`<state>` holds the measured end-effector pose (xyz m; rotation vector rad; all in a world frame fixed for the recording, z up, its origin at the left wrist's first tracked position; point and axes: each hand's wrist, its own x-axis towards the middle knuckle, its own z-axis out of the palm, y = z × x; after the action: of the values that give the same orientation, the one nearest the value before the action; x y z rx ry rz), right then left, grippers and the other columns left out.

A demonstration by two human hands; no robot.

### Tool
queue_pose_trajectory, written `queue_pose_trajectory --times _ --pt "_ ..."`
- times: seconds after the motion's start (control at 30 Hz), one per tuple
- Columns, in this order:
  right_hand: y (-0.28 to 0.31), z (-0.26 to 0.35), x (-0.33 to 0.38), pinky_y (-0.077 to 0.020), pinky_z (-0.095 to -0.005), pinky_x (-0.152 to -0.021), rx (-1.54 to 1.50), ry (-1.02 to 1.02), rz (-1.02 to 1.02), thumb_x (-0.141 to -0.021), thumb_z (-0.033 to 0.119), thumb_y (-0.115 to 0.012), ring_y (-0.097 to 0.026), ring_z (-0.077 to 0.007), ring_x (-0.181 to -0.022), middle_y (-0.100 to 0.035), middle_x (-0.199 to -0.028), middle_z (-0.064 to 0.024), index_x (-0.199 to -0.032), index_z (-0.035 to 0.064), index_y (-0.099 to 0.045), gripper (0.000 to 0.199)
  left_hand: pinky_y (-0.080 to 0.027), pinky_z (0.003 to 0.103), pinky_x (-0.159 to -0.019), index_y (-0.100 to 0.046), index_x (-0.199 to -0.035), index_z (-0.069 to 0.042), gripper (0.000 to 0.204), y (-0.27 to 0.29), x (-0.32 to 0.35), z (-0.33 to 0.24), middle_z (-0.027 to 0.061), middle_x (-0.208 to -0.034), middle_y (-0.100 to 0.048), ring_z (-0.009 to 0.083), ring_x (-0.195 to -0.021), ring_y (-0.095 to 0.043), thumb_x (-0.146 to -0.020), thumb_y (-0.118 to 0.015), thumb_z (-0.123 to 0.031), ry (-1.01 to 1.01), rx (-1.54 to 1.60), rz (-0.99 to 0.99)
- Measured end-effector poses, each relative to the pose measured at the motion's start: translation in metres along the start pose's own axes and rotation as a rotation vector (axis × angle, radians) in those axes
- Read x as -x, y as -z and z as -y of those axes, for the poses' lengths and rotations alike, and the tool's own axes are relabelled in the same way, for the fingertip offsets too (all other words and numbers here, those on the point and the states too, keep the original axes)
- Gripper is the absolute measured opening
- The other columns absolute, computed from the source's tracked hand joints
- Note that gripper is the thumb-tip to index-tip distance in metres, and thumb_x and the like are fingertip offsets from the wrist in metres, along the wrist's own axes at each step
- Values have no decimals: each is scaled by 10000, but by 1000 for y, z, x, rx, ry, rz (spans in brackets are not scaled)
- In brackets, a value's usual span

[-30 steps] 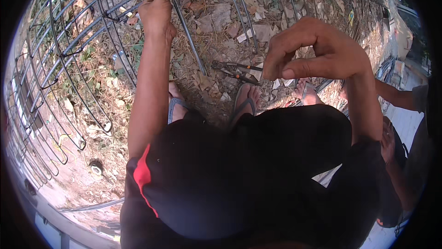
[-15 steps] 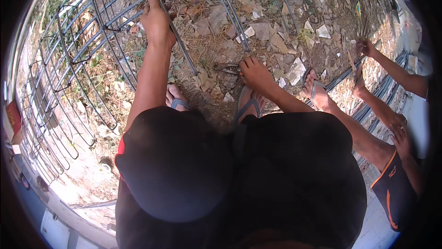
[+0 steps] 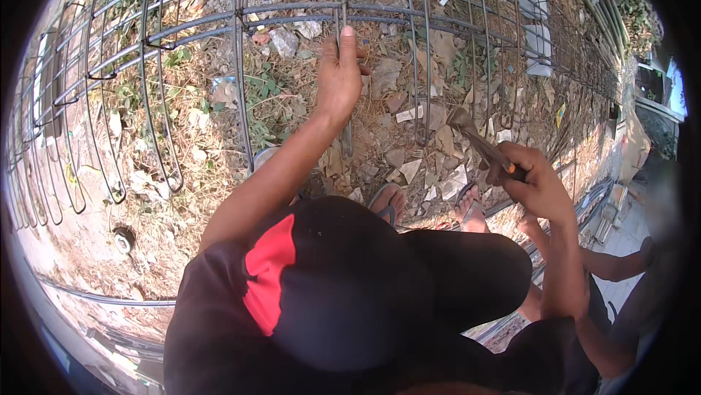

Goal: The person assembles a metal reinforcement frame by using pliers to tie wire around intersecting metal bars while crouching on the ground. The person uses the pliers to twist and cut the wire, securing the structure at multiple points.

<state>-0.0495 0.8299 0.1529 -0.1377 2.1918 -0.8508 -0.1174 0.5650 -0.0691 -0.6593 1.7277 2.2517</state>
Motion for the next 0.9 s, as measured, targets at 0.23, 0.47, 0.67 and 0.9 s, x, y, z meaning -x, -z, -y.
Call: queue_pose_trajectory --times 0.23,0.47,0.67,0.9 --pt "23 68 -144 -450 -438 -1068 1440 315 -377 -926 126 -632 -578 -253 -1218 -634 -1235 -84 -1029 61 -711 145 -489 296 -632 -543 -1303 19 680 -1 -3 9 105 -977 -665 145 -771 -632 -1049 -480 -608 -17 67 -22" --pt "35 73 -197 -234 -500 -1255 1682 437 -524 -975 211 -624 -397 -239 -1455 -488 -1524 -62 -1345 95 -620 388 -518 317 -668 -496 -1345 78 740 -7 -13 27 110 -952 -654 156 -763 -637 -1051 -482 -601 -118 -77 -135" --pt "25 69 -200 -191 -557 -1263 1695 473 -636 -949 285 -650 -377 -240 -1475 -496 -1506 -74 -1346 101 -626 438 -522 318 -671 -407 -1457 112 831 -10 -17 37 115 -935 -651 157 -750 -630 -1048 -484 -607 -126 -58 -124" --pt "31 89 -201 -298 -491 -1201 1674 592 -573 -907 228 -695 -494 -237 -1314 -583 -1301 -49 -1163 102 -702 285 -523 317 -667 -381 -1471 137 873 -8 -15 34 116 -941 -649 154 -740 -625 -1042 -487 -616 -121 -61 -104"
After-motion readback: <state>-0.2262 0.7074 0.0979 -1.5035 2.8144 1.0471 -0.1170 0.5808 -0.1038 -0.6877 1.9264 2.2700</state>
